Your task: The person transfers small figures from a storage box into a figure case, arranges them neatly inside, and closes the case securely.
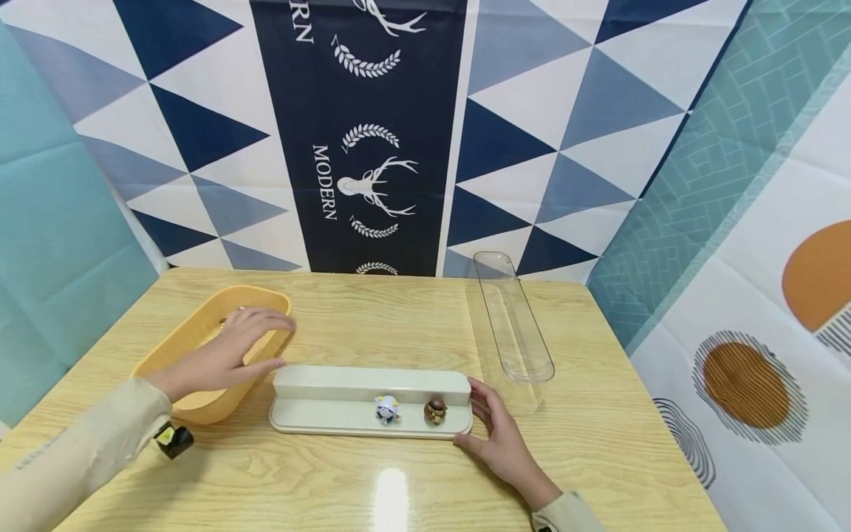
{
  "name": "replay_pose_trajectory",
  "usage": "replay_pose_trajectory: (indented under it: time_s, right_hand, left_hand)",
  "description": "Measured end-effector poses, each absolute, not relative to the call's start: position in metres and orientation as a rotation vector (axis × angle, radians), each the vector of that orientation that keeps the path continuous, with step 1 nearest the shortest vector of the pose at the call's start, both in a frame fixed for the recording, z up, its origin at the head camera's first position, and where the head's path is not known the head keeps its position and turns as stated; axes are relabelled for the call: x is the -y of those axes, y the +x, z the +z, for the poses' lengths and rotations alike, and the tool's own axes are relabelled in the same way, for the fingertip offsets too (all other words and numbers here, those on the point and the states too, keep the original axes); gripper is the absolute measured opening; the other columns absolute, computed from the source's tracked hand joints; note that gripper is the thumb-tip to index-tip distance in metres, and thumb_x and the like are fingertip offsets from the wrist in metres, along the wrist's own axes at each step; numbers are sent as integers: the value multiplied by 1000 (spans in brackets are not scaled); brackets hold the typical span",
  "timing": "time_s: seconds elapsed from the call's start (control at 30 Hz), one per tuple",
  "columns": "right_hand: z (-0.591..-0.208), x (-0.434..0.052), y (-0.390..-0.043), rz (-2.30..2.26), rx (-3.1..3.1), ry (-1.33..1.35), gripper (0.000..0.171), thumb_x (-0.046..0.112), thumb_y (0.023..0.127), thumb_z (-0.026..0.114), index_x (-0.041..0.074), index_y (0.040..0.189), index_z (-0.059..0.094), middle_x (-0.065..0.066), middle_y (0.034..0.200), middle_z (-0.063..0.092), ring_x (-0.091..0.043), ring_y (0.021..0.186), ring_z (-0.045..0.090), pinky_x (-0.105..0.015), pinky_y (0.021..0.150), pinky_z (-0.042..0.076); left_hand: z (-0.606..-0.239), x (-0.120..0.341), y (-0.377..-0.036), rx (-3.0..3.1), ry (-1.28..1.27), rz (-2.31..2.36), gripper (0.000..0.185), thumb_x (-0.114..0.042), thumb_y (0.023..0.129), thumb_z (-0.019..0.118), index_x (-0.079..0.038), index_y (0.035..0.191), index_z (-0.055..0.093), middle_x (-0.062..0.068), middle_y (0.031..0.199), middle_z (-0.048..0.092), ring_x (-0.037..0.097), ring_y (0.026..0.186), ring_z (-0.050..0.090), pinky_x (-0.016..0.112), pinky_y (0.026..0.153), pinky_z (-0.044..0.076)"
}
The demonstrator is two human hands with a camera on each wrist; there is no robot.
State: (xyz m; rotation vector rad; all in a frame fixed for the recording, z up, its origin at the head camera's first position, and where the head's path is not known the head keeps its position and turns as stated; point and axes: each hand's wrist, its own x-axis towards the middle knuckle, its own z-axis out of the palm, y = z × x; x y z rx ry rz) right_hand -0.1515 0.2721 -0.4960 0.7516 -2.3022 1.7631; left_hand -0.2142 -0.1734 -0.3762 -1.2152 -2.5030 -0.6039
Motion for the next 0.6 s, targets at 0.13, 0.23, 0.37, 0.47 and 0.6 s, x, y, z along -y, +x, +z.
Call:
replay_pose_trajectory:
  time_s: [0.13,0.23,0.37,0.47,0.6]
  right_hand:
    - [-493,-272,-149,1766,2306,748,88,-17,73,77,-9,148,30,-37,139,41,2,125,47,-16,102,40]
    - [-493,-272,-149,1762,2302,751,88,-17,73,77,-9,148,30,-37,139,41,2,125,47,-16,102,40]
    - [-493,-272,-150,1755,2300,754,89,-17,73,77,-9,147,30,-37,138,41,2,125,47,-16,102,40]
    - [-492,-272,-149,1756,2299,757,89,-18,72,77,-9,147,30,-38,138,41,2,125,47,-16,102,40]
    - [-492,-272,-149,1758,2293,761,89,-18,72,77,-10,147,30,-38,137,42,2,124,47,-16,102,40]
  left_hand:
    - [-371,183,-221,2519,-1177,-589,44,-16,90,74,-7,129,56,8,127,58,33,121,45,57,95,28]
    - [-368,189,-228,2527,-1153,-574,44,-15,89,74,-4,128,56,10,127,58,35,121,45,58,96,29]
    - [-368,201,-236,2541,-1117,-554,47,-15,89,75,-2,130,55,13,130,56,36,122,45,59,98,28]
    - [-368,209,-242,2574,-1081,-547,49,-15,90,74,-1,132,53,14,131,55,37,122,43,60,98,28]
    - [-369,219,-249,2621,-1027,-529,52,-16,91,73,2,134,51,18,132,53,39,124,40,59,96,29]
